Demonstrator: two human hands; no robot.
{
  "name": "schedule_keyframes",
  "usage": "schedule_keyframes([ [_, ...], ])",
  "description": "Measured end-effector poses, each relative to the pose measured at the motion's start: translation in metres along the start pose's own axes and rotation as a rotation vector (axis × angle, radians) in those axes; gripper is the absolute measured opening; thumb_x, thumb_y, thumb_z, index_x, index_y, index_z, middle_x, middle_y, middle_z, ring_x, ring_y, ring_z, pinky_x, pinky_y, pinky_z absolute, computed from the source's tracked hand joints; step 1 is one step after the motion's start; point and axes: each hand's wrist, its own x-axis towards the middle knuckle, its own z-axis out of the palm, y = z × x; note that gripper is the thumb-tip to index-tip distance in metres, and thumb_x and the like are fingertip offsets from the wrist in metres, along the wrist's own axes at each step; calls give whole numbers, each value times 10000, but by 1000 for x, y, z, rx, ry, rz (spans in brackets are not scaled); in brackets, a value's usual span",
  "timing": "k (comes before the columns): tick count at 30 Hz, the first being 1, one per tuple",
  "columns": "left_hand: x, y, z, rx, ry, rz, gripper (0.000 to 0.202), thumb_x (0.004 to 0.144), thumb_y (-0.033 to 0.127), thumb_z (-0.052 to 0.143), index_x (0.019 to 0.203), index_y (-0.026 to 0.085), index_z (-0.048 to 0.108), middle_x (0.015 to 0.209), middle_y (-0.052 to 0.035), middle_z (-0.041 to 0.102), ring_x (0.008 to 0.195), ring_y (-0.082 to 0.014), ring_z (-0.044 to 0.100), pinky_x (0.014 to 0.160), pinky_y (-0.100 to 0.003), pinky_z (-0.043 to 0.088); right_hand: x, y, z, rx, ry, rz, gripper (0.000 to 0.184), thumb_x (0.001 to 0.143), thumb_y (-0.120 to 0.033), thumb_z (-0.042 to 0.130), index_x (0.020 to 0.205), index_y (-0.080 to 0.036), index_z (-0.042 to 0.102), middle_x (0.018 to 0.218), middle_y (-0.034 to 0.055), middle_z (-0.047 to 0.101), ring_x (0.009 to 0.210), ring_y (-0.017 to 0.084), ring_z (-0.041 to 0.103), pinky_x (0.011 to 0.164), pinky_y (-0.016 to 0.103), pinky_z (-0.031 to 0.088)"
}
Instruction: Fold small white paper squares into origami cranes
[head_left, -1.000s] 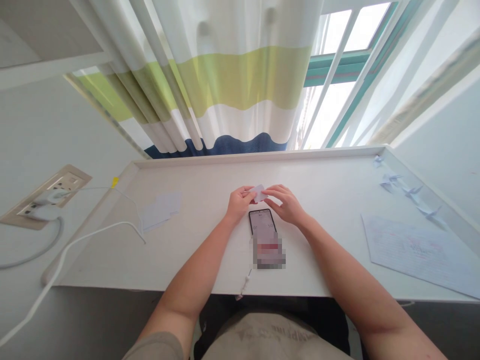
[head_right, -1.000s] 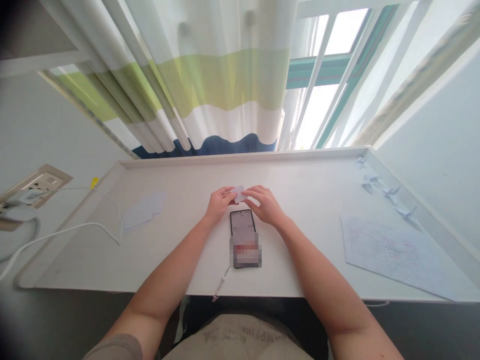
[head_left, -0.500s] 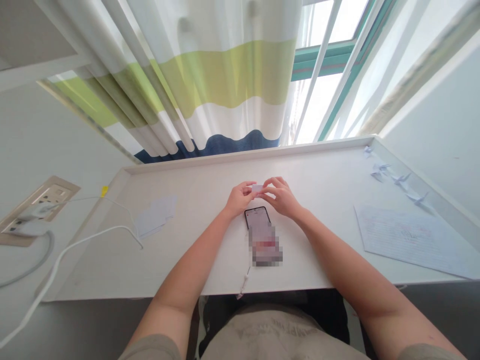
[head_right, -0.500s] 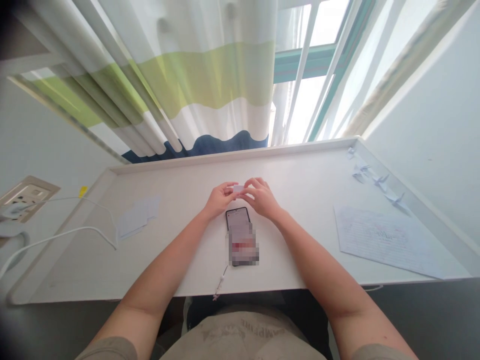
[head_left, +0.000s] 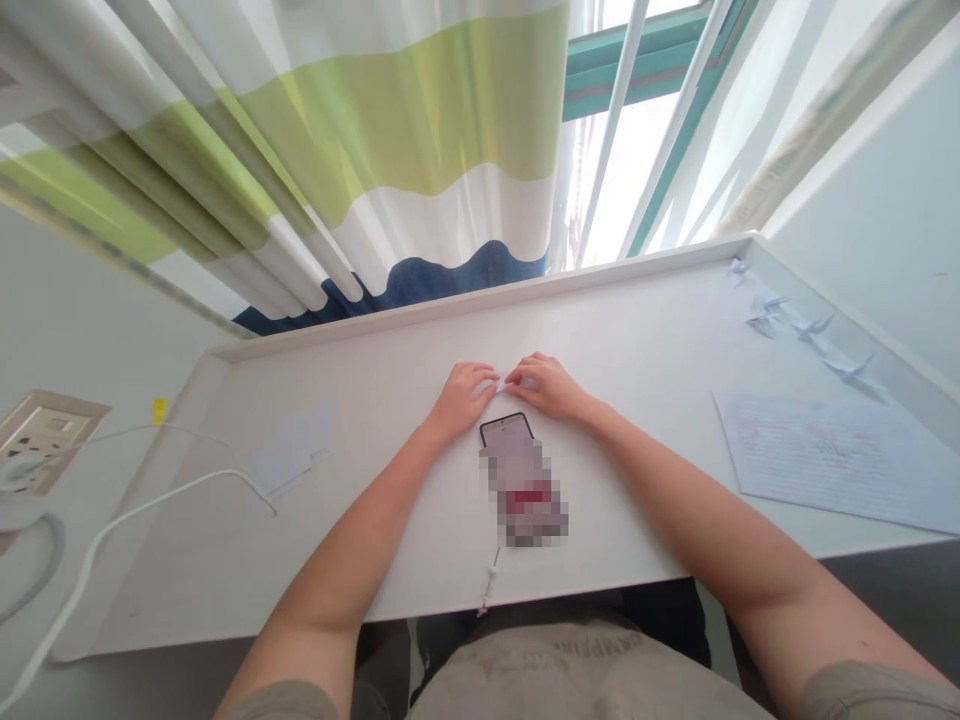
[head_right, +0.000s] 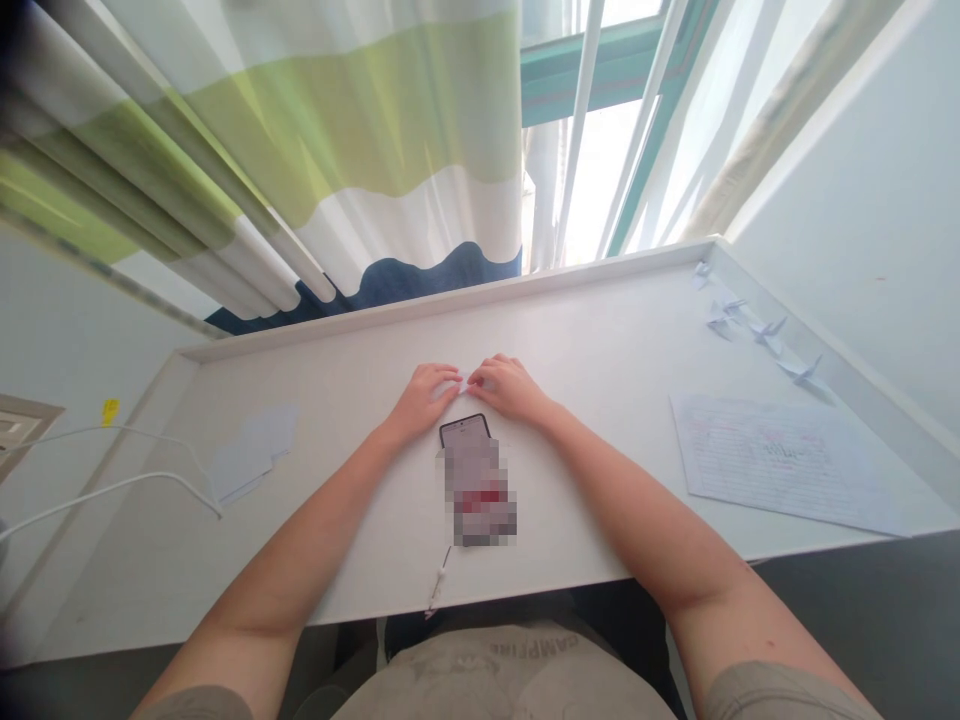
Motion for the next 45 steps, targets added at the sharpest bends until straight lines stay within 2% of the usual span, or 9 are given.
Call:
schedule_keyframes([
  [4,-3,-3,-5,0,-25,31,105,967,311,709,952,240,785,1201,-105,774,1217,-286,630,1139,-520,491,-2,-1,-4,44,8,-16,115,982,-280,703,922,-225,783,933,74,788,967,267,675,933,423,482],
  [9,0,-2,-3,-33,-7,10,81,927,258,728,861,239,771,1171,-98,788,1189,-288,647,1120,-522,505,-6,-3,-6,39,15,-33,159,986,-264,660,880,-225,772,1024,96,758,1038,286,655,970,456,492],
  [13,1,-1,-2,-69,16,-18,115,915,233,715,803,238,739,1161,-103,802,1198,-298,660,1115,-533,514,-5,0,-3,43,31,-9,154,983,-293,674,877,-230,766,1024,98,752,1024,293,648,981,483,504],
  [25,4,2,-2,-26,-7,-54,176,922,222,704,748,235,685,1152,-95,804,1171,-303,667,1088,-529,509,-3,2,2,64,107,111,137,919,-281,770,790,-237,757,1001,86,739,1038,300,635,981,491,534],
  [34,7,7,-2,-1,-13,-109,180,901,194,705,739,234,638,1132,-79,812,1171,-298,672,1066,-512,497,0,-2,5,49,124,181,149,894,-283,761,755,-239,734,984,84,719,1027,303,612,974,495,510],
  [39,8,8,-1,39,-2,-137,202,899,181,712,723,230,624,1100,-62,819,1139,-291,683,1056,-503,484,3,-6,5,4,96,219,138,894,-279,734,766,-229,731,1019,104,704,1050,319,608,972,494,509],
  [42,9,11,-1,71,-4,-154,177,912,181,708,754,230,646,1116,-46,815,1152,-277,677,1066,-480,477,4,-4,3,21,98,208,40,858,-266,746,856,-225,749,1021,100,722,1052,319,626,973,481,517],
  [45,9,12,-1,118,-24,-181,68,932,185,708,931,247,734,1142,-29,809,1159,-261,670,1081,-459,471,2,0,-2,122,110,205,226,805,-179,721,1024,-224,754,1040,71,768,1048,288,664,985,444,528],
])
